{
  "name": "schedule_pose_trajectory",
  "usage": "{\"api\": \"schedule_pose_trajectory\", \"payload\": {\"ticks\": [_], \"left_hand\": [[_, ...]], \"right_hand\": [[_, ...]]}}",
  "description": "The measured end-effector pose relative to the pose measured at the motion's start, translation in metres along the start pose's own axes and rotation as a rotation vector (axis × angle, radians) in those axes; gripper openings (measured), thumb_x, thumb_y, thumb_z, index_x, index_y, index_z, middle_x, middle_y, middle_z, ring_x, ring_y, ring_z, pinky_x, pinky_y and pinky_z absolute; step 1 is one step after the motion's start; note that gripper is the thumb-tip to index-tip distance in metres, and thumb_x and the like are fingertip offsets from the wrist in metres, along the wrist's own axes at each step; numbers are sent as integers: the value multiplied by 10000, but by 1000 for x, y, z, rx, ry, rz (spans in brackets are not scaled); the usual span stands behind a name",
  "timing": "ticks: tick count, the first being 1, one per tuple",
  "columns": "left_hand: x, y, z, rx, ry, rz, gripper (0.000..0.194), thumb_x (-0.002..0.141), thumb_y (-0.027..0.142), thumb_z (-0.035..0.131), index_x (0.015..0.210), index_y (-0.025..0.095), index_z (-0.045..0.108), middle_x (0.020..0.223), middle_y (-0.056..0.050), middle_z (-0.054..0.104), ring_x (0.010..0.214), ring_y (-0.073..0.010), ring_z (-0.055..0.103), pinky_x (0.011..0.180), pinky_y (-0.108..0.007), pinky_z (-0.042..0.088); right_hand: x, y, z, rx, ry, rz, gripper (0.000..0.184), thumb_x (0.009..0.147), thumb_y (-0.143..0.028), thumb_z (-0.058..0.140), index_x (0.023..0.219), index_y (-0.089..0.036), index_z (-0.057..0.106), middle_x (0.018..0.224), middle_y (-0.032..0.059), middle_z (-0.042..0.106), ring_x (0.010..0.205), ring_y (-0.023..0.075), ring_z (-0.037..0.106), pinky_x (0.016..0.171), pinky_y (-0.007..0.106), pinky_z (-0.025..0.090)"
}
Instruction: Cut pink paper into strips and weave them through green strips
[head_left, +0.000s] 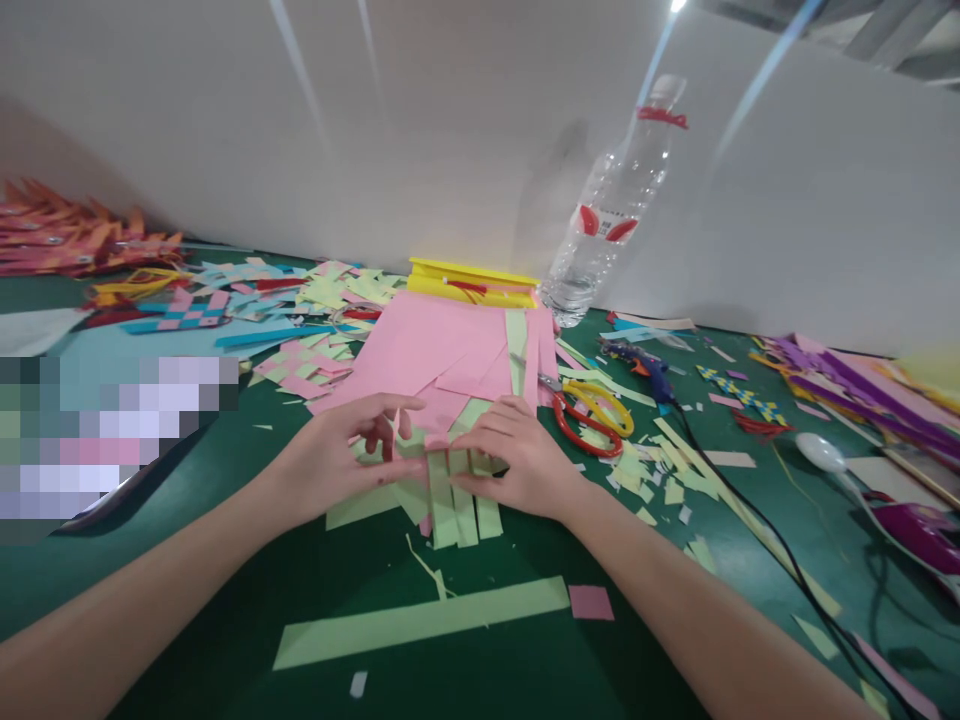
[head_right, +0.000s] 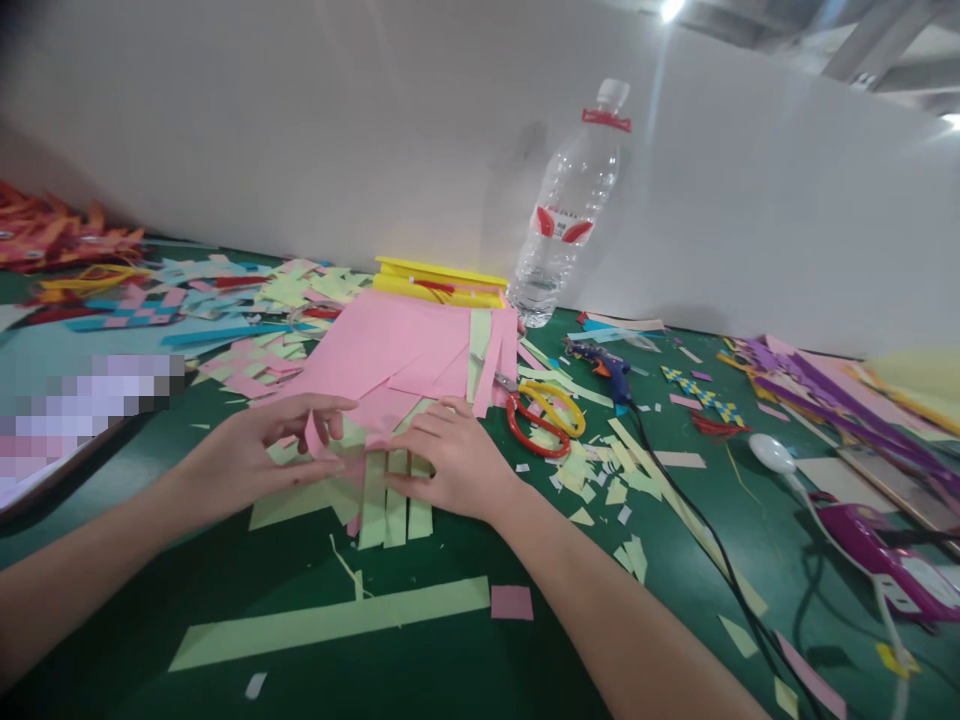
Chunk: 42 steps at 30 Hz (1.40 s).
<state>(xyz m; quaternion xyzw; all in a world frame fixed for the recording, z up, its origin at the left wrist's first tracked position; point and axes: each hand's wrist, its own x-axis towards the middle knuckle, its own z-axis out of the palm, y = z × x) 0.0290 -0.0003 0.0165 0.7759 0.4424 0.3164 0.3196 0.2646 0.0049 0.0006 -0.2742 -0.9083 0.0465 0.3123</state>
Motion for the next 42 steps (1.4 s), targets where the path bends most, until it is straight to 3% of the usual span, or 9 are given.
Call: {"api": "schedule_pose_trajectory", "payload": {"ticks": [4,9,13,25,29,33,37,42], "left_hand": [[0,3,0,-39,31,-11,446,723,410,694,1104,202,591,782,3,614,636,-141,568,596,-274,509],[1,6,-1,-76,63,0,411,712,369,696,1079,205,609,768,2,605,619,-131,548,575,-259,498],[1,5,-2,-69,63,10,407,703,352,709,1073,211,617,770,6,607,618,-130,540,566,-248,488],[-3,0,0,146,53,68,380,786,464,626,1060,201,631,794,-16,658,660,-153,557,613,-266,464],[-4,-5,2,229,34,133,361,839,481,555,1050,198,633,781,-9,652,617,-136,514,609,-254,444],[-4,-4,2,225,31,130,410,843,535,530,1066,204,624,850,-26,668,658,-149,542,619,-256,450],[-3,0,1,218,11,130,416,858,543,505,1066,204,628,796,-16,660,632,-151,544,591,-252,446],[-4,1,-1,254,35,151,420,871,542,491,1099,214,622,867,-27,668,678,-164,561,603,-259,447]], "right_hand": [[2,-10,1,157,-80,79,449,668,-492,770,973,-176,678,885,40,683,848,187,594,853,351,376],[3,-12,3,260,-258,183,461,638,-512,780,954,-189,693,918,46,653,907,210,577,886,376,365],[4,-10,2,255,-319,223,467,635,-516,779,949,-182,689,923,53,633,906,217,552,868,373,371],[7,-15,4,192,-303,221,205,757,-307,726,926,-193,710,755,-8,587,807,167,548,825,338,348],[8,-20,3,157,-301,237,173,794,-283,670,927,-181,711,788,14,629,837,177,560,836,347,340],[9,-24,5,121,-273,253,156,791,-291,652,883,-179,709,788,21,649,826,178,564,813,346,337],[10,-27,6,89,-252,271,162,781,-299,649,860,-168,704,799,31,668,831,183,568,795,346,340],[12,-27,8,83,-225,297,130,803,-279,627,786,-161,680,705,13,649,755,167,552,741,329,346]]}}
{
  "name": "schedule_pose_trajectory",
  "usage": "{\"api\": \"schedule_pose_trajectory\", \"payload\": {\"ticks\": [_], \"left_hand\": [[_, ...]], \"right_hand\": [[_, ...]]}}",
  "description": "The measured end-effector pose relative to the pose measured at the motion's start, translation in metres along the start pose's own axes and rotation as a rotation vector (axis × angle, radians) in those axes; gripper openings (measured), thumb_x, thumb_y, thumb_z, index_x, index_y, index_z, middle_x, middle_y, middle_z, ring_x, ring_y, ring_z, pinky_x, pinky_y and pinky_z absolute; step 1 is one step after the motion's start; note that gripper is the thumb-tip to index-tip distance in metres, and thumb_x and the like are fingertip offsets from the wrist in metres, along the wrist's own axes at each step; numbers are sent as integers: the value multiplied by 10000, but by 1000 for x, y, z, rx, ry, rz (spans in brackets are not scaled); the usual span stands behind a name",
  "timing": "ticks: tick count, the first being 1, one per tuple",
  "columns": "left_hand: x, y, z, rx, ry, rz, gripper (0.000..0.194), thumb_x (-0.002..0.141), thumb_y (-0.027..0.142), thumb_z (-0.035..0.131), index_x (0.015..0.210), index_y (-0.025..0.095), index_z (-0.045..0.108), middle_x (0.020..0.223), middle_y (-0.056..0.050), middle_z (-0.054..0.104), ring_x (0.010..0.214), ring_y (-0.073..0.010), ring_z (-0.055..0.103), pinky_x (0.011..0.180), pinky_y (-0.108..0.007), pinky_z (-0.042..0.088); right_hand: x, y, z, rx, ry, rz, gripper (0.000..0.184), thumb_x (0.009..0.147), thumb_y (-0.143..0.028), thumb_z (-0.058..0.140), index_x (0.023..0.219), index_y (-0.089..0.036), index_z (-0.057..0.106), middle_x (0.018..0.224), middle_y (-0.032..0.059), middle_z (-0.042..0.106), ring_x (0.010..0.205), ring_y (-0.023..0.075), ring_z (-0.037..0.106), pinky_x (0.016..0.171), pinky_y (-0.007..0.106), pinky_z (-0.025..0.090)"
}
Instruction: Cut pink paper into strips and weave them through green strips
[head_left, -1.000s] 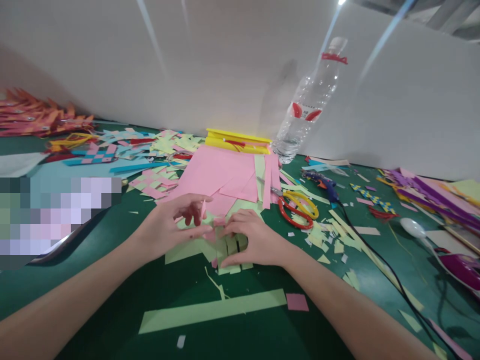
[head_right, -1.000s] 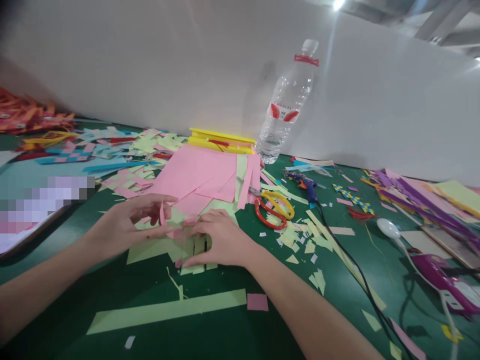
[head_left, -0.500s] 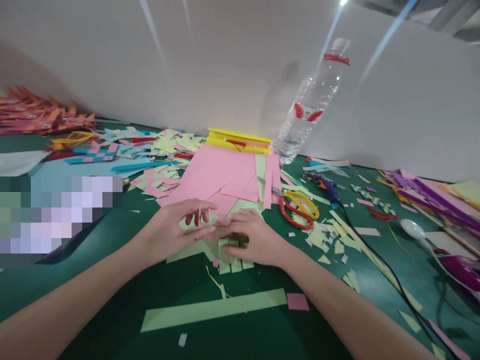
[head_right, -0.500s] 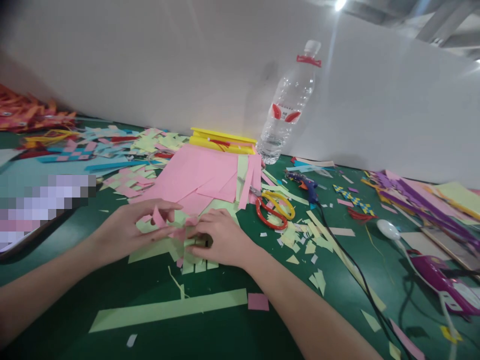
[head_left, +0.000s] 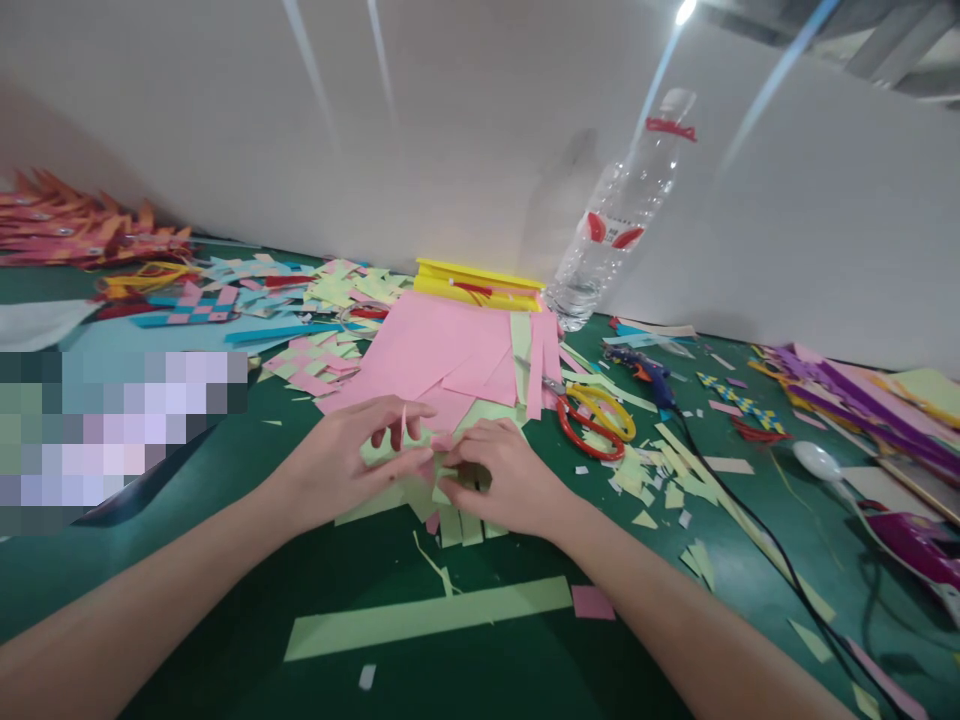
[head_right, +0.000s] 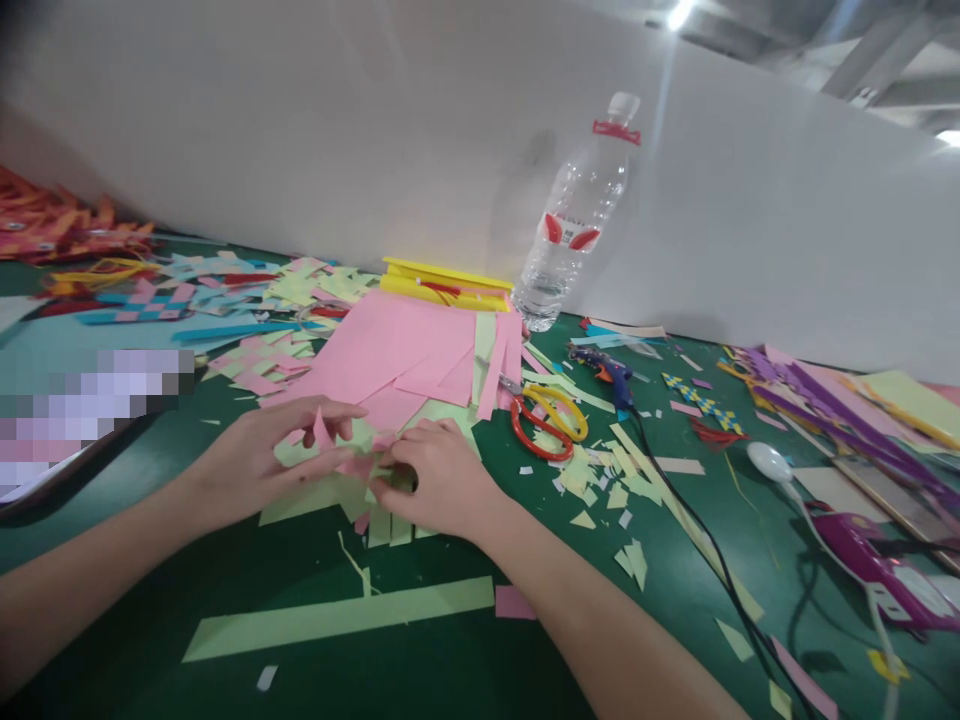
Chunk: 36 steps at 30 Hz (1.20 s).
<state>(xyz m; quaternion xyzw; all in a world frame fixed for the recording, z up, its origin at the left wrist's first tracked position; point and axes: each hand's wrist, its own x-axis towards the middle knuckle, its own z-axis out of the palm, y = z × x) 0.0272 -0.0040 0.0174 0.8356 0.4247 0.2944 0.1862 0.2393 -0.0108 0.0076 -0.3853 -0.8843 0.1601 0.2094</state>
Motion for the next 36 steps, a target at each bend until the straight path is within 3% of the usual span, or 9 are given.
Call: {"api": "schedule_pose_trajectory", "payload": {"ticks": [6,13,19,24,30,36], "left_hand": [[-3,0,-1,86,59,51,476,886,554,465,1171,186,565,933,-55,647,707,-171,562,623,-273,438],[-2,-2,1,68,132,-21,445,819,558,552,1056,184,593,705,9,548,595,-145,518,552,-253,403],[-1,3,5,-26,-51,-9,211,821,407,608,776,202,602,742,-1,583,679,-152,550,604,-255,420],[2,2,8,-137,-134,91,200,850,358,583,765,205,679,890,-53,633,836,-191,600,728,-297,481],[1,-2,10,-229,-153,151,181,872,306,573,859,208,725,958,-77,666,884,-194,609,776,-313,489],[2,0,6,-188,-227,189,232,917,331,519,841,212,702,799,-46,630,774,-176,578,733,-304,467]], "right_hand": [[5,4,-1,102,-2,7,307,914,-287,509,646,-162,593,638,11,569,672,141,493,663,282,365],[7,8,-1,236,31,83,401,952,-355,424,595,-182,484,594,-21,465,619,119,465,592,248,352],[8,11,4,248,97,113,401,948,-380,422,597,-188,453,590,-33,423,586,106,428,555,238,332],[9,11,5,234,93,146,475,948,-466,376,558,-195,375,580,-33,398,568,105,414,537,245,326],[8,11,6,255,103,147,499,942,-519,355,558,-200,347,572,-38,375,569,110,407,548,252,319],[8,13,6,235,97,139,487,951,-502,350,575,-196,399,588,-27,425,588,116,439,562,252,334]]}}
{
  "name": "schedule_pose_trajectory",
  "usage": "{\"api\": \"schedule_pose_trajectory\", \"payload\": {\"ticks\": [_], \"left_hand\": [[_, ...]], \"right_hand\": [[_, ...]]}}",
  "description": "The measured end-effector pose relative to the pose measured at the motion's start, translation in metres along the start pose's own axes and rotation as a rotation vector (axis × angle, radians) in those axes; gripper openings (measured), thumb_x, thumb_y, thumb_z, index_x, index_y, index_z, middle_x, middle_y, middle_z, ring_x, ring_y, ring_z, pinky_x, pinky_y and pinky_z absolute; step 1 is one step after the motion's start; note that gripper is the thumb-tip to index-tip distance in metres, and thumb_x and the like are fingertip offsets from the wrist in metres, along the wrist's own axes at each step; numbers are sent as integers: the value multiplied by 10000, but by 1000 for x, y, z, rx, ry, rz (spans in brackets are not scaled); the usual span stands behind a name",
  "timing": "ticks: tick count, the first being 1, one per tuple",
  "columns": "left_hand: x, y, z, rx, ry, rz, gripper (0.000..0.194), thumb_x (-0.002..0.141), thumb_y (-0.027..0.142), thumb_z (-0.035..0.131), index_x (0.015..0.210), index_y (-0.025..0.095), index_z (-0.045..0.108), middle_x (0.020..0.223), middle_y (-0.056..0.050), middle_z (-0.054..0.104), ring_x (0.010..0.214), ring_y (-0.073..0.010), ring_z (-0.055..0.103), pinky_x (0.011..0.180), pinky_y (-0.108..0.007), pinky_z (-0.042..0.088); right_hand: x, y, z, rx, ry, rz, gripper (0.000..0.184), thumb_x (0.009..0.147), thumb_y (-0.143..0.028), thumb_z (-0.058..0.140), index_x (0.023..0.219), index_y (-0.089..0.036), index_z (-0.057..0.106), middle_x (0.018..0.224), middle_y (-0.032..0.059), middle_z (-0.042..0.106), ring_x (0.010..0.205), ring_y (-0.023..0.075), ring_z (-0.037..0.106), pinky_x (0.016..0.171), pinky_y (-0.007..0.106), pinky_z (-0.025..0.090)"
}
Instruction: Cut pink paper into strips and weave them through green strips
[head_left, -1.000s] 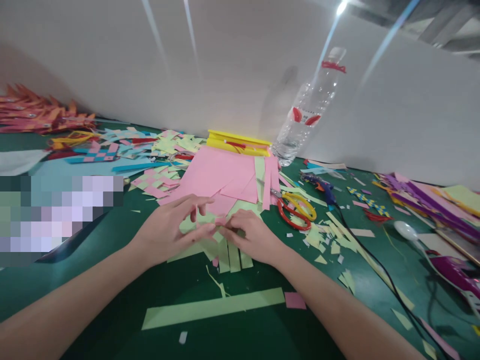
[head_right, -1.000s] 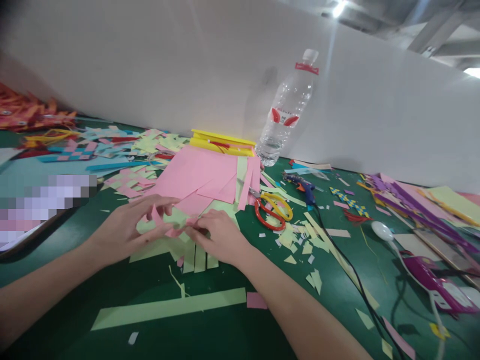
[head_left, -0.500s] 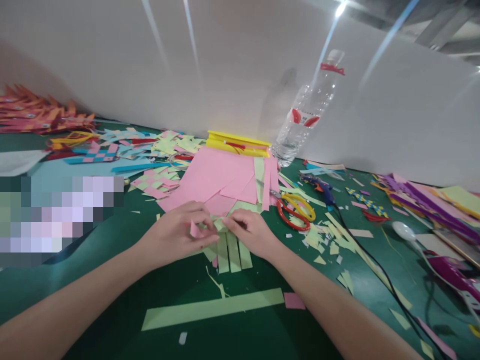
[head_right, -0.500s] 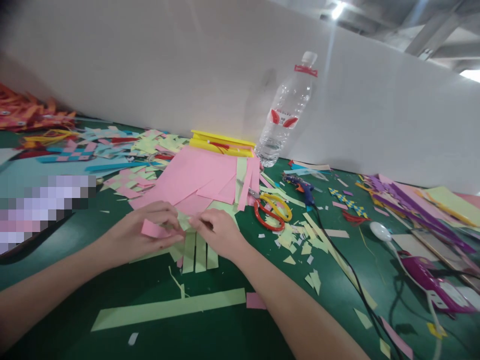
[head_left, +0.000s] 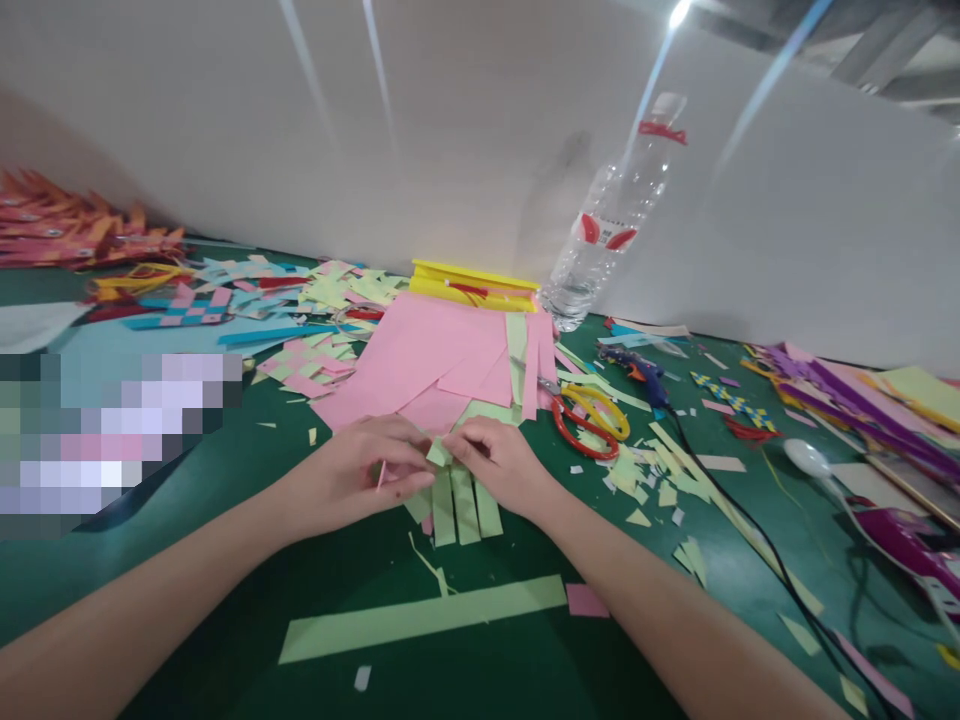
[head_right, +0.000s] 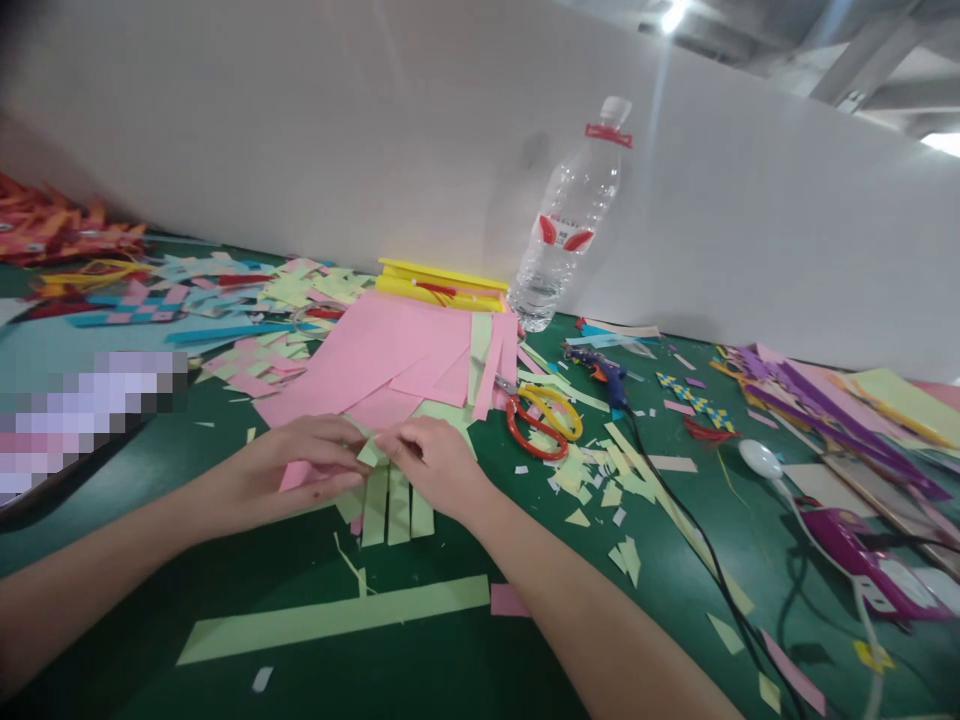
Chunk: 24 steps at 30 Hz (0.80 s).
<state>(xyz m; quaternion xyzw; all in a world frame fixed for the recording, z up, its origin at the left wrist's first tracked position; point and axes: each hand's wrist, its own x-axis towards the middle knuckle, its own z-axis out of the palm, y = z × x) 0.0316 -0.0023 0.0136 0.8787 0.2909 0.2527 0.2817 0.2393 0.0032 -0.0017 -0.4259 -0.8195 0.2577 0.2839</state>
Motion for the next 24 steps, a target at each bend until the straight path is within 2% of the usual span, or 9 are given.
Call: {"api": "schedule_pose_trajectory", "payload": {"ticks": [5,7,11,12,14,16,18,21,24], "left_hand": [[3,3,-1,12,-40,8,296,929,311,477,709,205,644,668,-16,563,688,-160,541,736,-313,461],[3,3,0,3,-39,12,281,927,294,482,716,212,649,695,-21,605,741,-169,569,771,-318,463],[3,0,0,-10,-18,21,195,912,274,521,843,224,696,848,-31,709,913,-185,610,893,-336,447],[3,-1,1,-13,-16,26,187,910,270,526,865,223,701,868,-31,719,923,-184,615,913,-340,443],[3,-2,1,-17,-14,35,189,908,263,528,875,218,708,874,-36,727,914,-184,625,918,-342,449],[3,-2,1,-14,-5,40,189,903,262,531,881,212,712,883,-45,730,927,-193,629,907,-345,464],[2,-2,1,-8,-2,32,194,902,270,528,888,210,712,892,-52,730,953,-204,628,891,-347,478],[2,-1,1,-7,-9,14,204,910,276,515,902,214,710,883,-52,727,954,-207,628,890,-350,480],[1,-1,2,-13,-5,-5,204,911,291,519,903,206,704,873,-58,713,912,-203,632,852,-344,493]], "right_hand": [[0,0,1,-16,14,-19,487,949,-500,360,581,-191,442,590,-19,453,601,123,459,570,254,348],[-1,1,1,2,31,-17,462,942,-491,389,614,-187,505,611,-9,505,622,129,487,588,256,363],[-4,1,-2,131,155,5,291,920,-431,474,851,-187,617,796,26,649,734,144,579,657,261,428],[-5,0,-4,158,189,-2,271,919,-415,479,863,-187,614,833,36,665,767,150,595,682,269,443],[-6,0,-9,171,216,-60,285,924,-383,470,760,-188,597,864,53,687,834,168,614,755,305,458],[-7,-1,-13,153,201,-148,367,932,-357,457,621,-191,563,892,62,711,903,183,624,840,349,443],[-6,1,-15,132,172,-203,405,936,-353,458,587,-193,587,908,58,729,944,189,630,887,378,426],[-6,3,-13,111,104,-223,334,942,-337,464,732,-211,692,881,35,744,972,185,634,976,426,378],[-6,5,-10,103,59,-202,251,936,-305,489,863,-223,715,915,27,750,1006,182,639,1061,472,301]]}}
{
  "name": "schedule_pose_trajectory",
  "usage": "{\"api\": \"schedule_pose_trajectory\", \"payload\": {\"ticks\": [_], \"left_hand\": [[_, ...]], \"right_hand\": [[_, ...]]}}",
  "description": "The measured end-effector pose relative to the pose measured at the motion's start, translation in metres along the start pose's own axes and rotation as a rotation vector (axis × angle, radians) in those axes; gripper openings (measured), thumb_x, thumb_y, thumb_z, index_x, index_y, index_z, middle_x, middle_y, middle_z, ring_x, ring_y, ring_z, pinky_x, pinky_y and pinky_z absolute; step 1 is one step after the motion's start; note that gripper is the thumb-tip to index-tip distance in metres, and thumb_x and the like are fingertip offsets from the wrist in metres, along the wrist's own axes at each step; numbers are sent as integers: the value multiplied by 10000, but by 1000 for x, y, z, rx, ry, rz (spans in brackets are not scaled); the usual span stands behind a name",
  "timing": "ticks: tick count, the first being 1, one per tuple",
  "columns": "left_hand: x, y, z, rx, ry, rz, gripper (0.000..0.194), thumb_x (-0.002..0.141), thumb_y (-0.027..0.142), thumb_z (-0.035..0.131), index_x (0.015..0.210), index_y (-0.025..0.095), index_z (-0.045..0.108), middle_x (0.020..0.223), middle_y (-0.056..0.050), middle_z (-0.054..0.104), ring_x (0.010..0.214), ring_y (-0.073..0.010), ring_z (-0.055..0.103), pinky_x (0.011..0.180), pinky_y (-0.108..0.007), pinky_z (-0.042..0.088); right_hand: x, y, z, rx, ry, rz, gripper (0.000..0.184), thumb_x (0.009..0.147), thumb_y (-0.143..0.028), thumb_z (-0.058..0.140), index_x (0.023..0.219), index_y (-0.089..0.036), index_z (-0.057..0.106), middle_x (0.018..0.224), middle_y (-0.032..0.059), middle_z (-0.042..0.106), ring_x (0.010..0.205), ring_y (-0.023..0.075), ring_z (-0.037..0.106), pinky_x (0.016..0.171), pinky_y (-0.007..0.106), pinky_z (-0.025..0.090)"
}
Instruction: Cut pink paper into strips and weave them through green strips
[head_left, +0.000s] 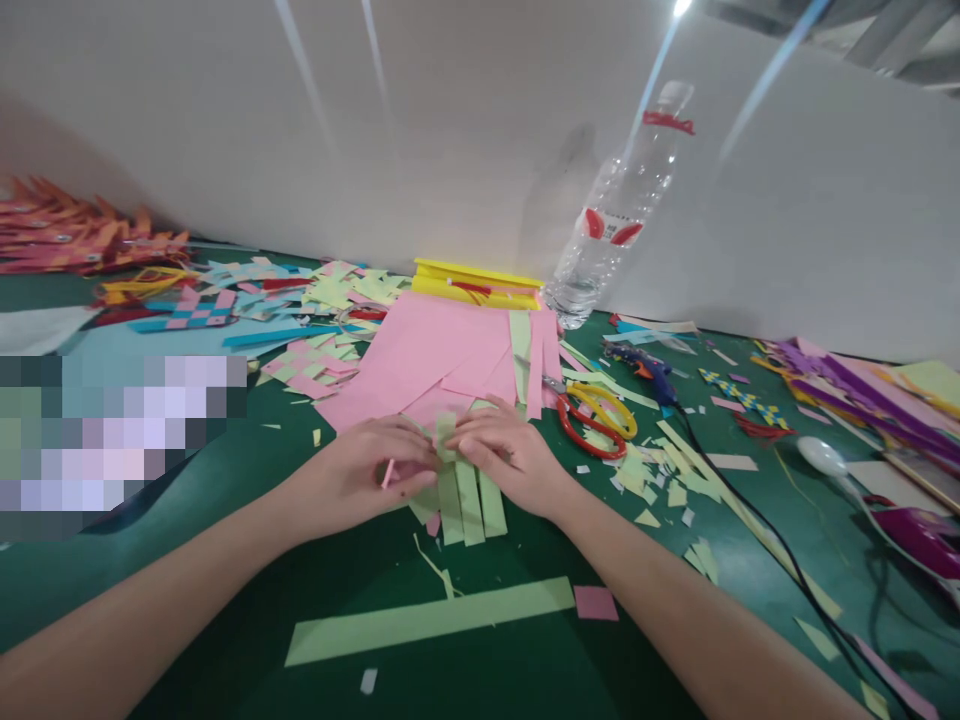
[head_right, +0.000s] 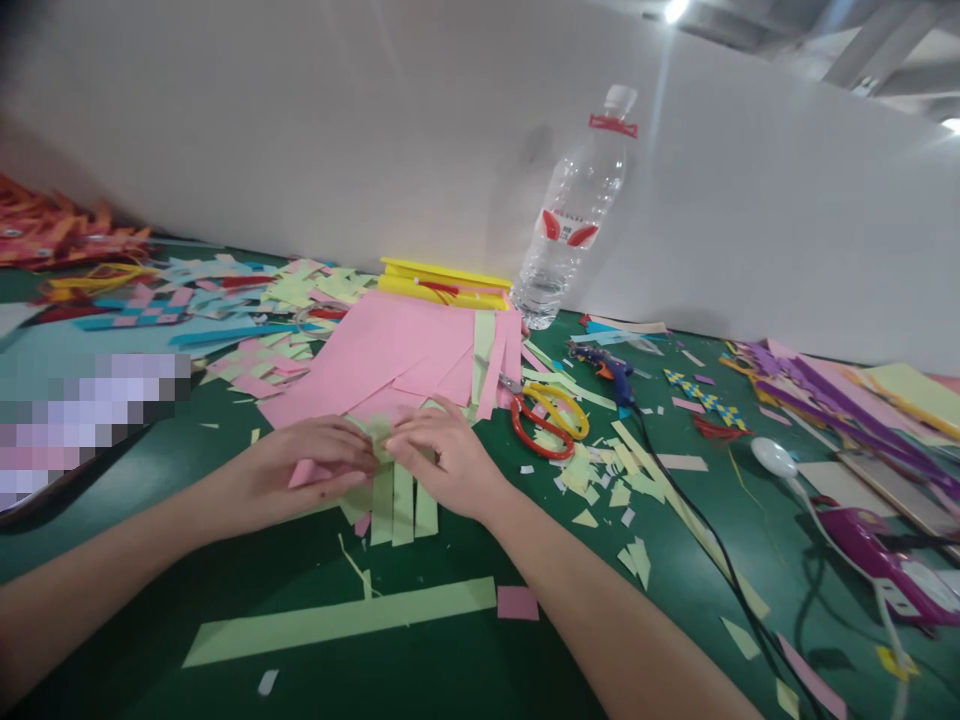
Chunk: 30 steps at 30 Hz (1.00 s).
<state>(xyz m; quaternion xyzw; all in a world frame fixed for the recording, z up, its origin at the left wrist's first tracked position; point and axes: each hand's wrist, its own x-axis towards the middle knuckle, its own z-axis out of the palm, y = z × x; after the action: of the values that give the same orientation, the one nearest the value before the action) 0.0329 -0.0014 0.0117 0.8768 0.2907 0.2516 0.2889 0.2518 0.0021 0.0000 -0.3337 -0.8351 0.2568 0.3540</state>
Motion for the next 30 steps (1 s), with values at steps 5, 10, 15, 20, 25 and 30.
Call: {"api": "schedule_pose_trajectory", "payload": {"ticks": [5,10,15,20,25,30], "left_hand": [[-2,-3,0,-7,49,-48,169,881,298,577,974,199,677,973,-65,679,935,-189,615,819,-307,501],[-4,2,-6,89,92,-91,248,862,332,598,1087,231,624,1027,-48,624,964,-193,585,833,-308,484],[-5,3,-6,193,150,-157,372,830,405,627,1158,243,560,815,10,536,678,-149,517,610,-261,446],[-7,2,-1,49,154,-97,415,826,340,633,1210,246,509,815,20,542,701,-137,534,655,-249,471],[-8,5,4,83,-5,-59,401,857,306,597,1244,270,494,960,-10,611,839,-156,593,738,-264,489],[-7,5,6,221,-29,45,141,921,244,483,976,218,611,934,-26,644,841,-157,605,715,-252,462]], "right_hand": [[0,0,0,-5,-13,17,213,929,-267,492,971,-226,697,1030,42,736,1011,171,654,1096,473,297],[0,0,-1,-73,-55,-21,214,928,-224,475,1027,-214,665,1039,60,714,1053,188,628,1066,469,357],[0,0,0,-84,-52,-12,241,924,-195,454,1098,-164,618,1132,108,664,1088,206,586,954,418,472],[0,3,0,-35,-36,-30,283,928,-163,402,1139,-185,589,1177,102,637,1105,194,580,947,406,484],[0,8,0,-64,-37,-69,320,900,-132,385,1136,-194,593,1192,94,644,1162,203,559,1021,452,426],[0,8,-1,-40,-30,-38,368,876,-90,370,1136,-176,616,1206,96,647,1164,196,564,1026,428,422]]}}
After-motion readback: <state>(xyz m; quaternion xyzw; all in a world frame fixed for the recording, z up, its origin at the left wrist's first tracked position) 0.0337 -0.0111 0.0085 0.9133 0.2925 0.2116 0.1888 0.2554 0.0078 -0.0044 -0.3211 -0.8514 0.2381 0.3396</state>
